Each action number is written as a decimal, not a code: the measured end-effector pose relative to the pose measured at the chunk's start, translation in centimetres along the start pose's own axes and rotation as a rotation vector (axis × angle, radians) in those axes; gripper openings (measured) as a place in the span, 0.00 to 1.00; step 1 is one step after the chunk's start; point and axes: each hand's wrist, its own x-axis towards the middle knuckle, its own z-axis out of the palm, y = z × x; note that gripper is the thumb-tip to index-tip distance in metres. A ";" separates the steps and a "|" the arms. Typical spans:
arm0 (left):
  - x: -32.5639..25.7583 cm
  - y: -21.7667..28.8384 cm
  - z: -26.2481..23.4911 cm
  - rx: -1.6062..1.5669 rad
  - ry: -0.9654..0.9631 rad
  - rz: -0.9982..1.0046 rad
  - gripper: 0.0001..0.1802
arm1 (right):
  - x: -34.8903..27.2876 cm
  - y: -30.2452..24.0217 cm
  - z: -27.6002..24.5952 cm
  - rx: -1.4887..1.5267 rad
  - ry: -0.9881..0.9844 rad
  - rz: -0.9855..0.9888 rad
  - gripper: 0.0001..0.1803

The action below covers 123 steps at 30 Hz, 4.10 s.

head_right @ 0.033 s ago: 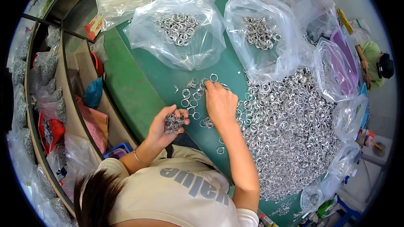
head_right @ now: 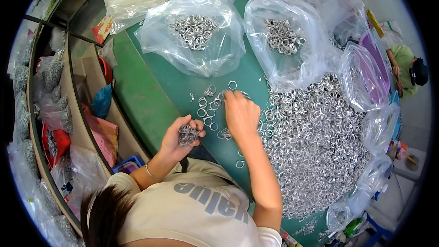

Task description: The person picks up metal rings from a large pile and puts them into plastic bags on a workbench.

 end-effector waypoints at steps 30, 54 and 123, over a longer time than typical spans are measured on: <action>0.2 -0.5 -0.2 -0.068 -0.022 -0.002 0.16 | 0.3 0.9 -1.3 0.019 -0.115 0.056 0.14; 0.6 -0.5 -0.6 -0.094 -0.026 0.006 0.16 | -0.8 2.9 -3.9 0.274 -0.041 0.300 0.06; -1.1 -5.3 1.8 0.460 -0.164 -0.111 0.24 | -12.3 2.4 -2.9 0.095 0.329 0.342 0.08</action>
